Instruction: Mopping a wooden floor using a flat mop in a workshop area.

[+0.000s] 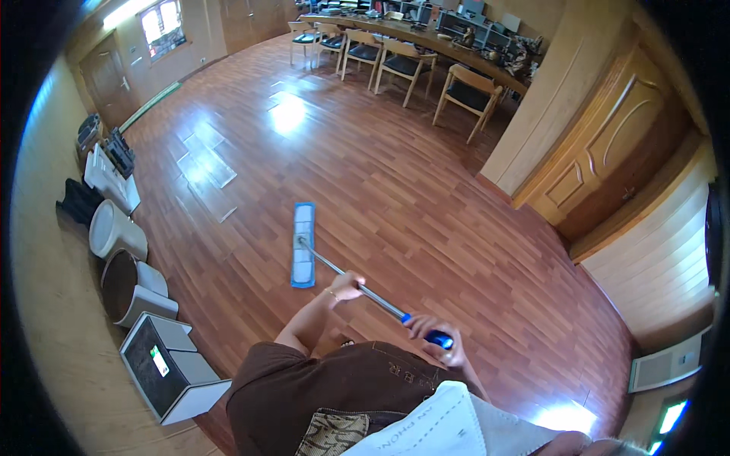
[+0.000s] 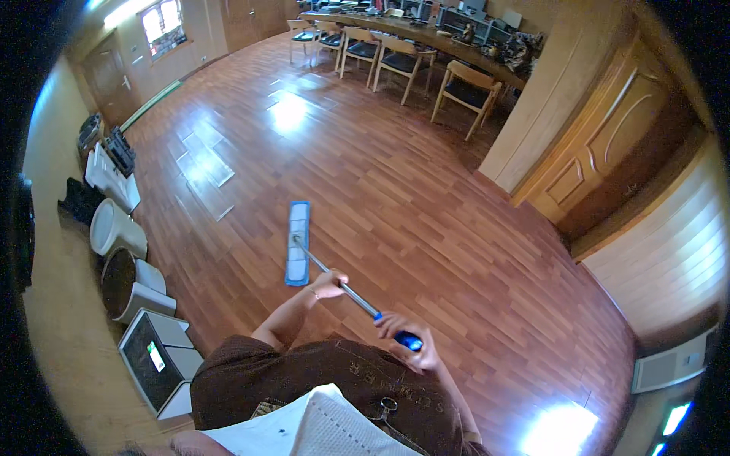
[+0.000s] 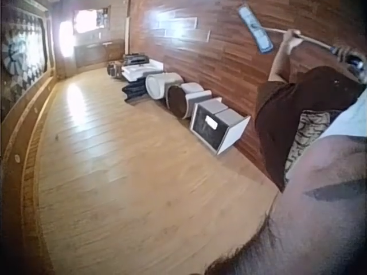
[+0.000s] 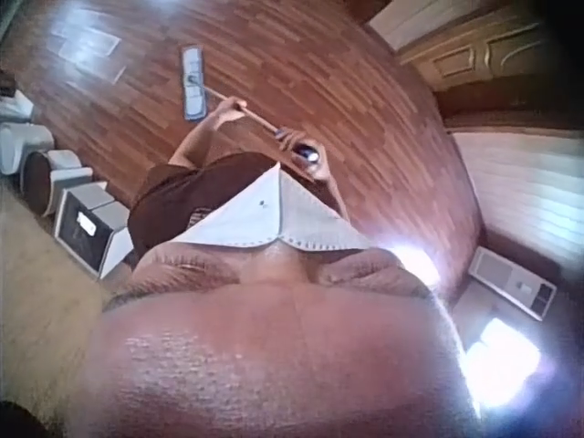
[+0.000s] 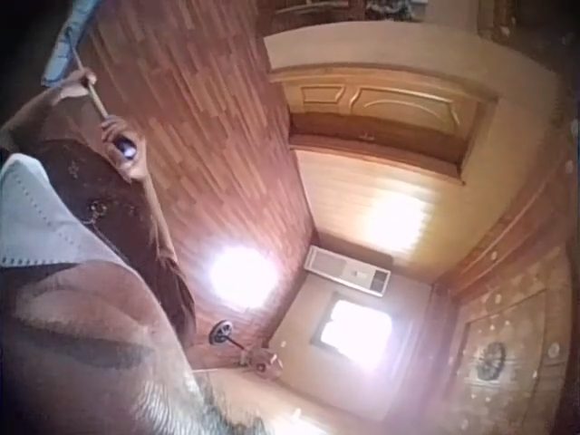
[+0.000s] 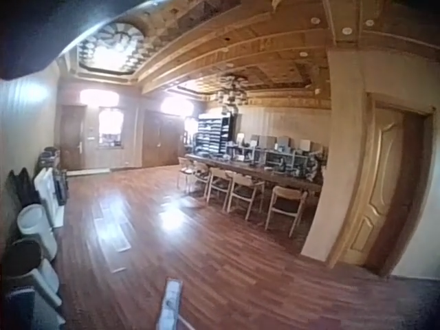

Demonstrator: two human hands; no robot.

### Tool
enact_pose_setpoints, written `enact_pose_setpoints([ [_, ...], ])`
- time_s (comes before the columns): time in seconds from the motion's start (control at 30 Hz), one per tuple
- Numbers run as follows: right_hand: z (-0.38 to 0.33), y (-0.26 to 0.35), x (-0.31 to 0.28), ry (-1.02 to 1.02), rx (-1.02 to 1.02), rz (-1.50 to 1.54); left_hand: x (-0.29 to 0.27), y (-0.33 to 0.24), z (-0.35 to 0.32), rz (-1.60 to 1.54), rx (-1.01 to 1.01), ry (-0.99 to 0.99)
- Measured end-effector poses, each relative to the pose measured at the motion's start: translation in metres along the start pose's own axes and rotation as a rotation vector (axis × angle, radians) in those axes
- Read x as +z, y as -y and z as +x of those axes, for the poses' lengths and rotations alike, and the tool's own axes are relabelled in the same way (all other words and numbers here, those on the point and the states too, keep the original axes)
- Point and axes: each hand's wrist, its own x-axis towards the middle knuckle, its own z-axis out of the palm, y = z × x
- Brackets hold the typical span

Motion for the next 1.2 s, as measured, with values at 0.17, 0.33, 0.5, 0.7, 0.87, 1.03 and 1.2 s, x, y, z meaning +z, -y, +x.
enact_pose_setpoints([
  [0.17,0.035,-0.055,0.016,0.236,0.148,-0.005,-0.044,0.054,-0.058,0.152,-0.257,-0.021],
  [0.33,0.06,-0.097,0.035,0.44,0.212,0.027,-0.076,0.08,-0.123,-0.603,-0.696,-0.264],
  [0.5,0.061,-0.107,0.042,0.585,0.287,0.196,-0.052,0.092,-0.197,0.201,-0.656,-0.147],
  [0.7,0.059,-0.063,0.027,0.55,0.383,0.173,-0.033,0.039,-0.204,0.269,-0.64,-0.252],
  [0.87,0.064,-0.018,0.009,0.459,0.422,0.127,-0.031,0.001,-0.177,0.231,-0.577,-0.312],
  [1.03,0.059,0.044,-0.007,0.365,0.223,-0.089,-0.034,-0.053,-0.122,0.082,-0.476,-0.239],
  [1.2,0.063,0.124,-0.013,0.601,-0.123,-0.452,-0.022,-0.091,-0.065,-0.089,-0.047,-0.102],
])
